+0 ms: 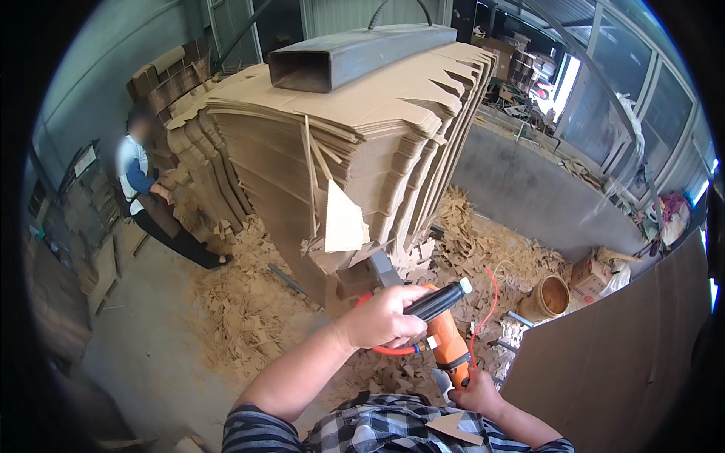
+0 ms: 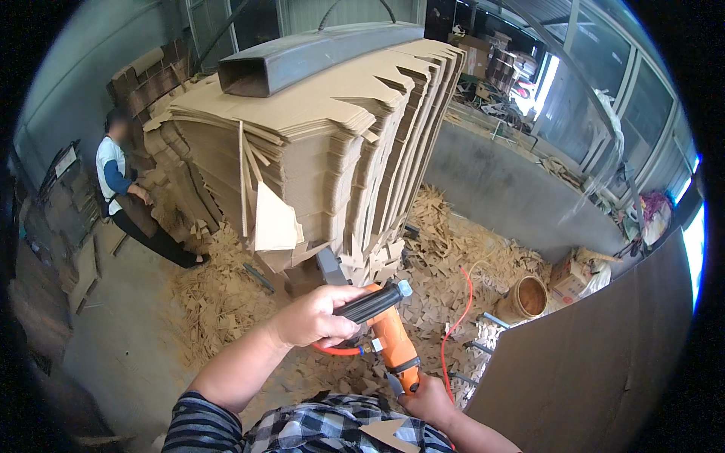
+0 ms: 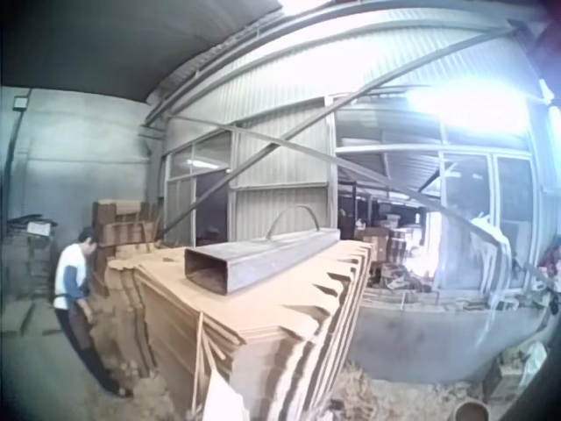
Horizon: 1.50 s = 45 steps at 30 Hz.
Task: The person uses a pneumatic nail gun to trim the edges of a large stack of cardboard sheets. The person then moves a bucket and repositions the stack of cardboard.
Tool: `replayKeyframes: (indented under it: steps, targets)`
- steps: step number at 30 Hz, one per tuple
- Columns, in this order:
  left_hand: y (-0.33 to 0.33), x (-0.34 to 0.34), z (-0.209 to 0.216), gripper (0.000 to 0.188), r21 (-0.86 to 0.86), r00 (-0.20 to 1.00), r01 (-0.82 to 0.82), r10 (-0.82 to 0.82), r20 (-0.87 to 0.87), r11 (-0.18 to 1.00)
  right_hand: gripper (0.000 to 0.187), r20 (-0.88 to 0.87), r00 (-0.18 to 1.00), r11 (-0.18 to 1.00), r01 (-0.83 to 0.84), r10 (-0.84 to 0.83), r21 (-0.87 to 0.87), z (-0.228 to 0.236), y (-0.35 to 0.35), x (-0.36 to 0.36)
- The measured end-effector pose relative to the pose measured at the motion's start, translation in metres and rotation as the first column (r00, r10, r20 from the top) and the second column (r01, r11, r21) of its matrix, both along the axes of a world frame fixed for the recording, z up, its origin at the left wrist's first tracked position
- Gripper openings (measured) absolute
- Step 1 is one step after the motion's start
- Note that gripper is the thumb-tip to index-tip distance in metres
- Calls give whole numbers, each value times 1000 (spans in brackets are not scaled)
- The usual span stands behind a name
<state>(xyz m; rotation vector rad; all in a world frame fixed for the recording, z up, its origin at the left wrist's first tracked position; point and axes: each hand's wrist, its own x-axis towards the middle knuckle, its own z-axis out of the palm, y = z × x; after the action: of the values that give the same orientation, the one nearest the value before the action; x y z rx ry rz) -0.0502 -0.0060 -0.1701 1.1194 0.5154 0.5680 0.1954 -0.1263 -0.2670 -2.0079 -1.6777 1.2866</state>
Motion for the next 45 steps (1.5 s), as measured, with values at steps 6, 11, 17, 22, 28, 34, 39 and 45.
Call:
replayKeyframes:
  steps: [6, 11, 17, 22, 28, 34, 39, 45]
  targets:
    - [1, 9, -20, 56, -113, 988, -60, 43, -149, 992, 30, -86, 994, 995, -75, 70, -60, -37, -2, 5]
    - [-3, 3, -51, 57, -107, 977, -59, 36, -209, 992, 34, -91, 986, 988, -144, 138, -56, -77, -9, 13]
    - [-30, 20, -54, 60, 26, 971, -91, 94, -221, 996, 35, -52, 979, 979, -200, 199, -27, -88, -7, 25]
    - [-14, 25, -39, 61, 49, 980, -95, 102, -170, 994, 35, -33, 988, 989, -151, 151, 4, -77, 9, 24]
    - [15, 26, -49, 55, -66, 962, -127, 107, -249, 990, 34, -22, 994, 991, -107, 106, -79, -69, 27, 23]
    - [26, 27, -79, 54, -120, 947, -151, 109, -302, 981, 30, -21, 986, 977, -166, 164, -133, -105, 38, 28]
    - [32, 28, -104, 49, -147, 936, -159, 101, -338, 976, 34, 12, 988, 976, -152, 156, -154, -122, 48, 30]
    - [39, 36, -135, 49, -184, 909, -184, 96, -405, 965, 36, 65, 983, 967, -158, 174, -202, -164, 61, 32]
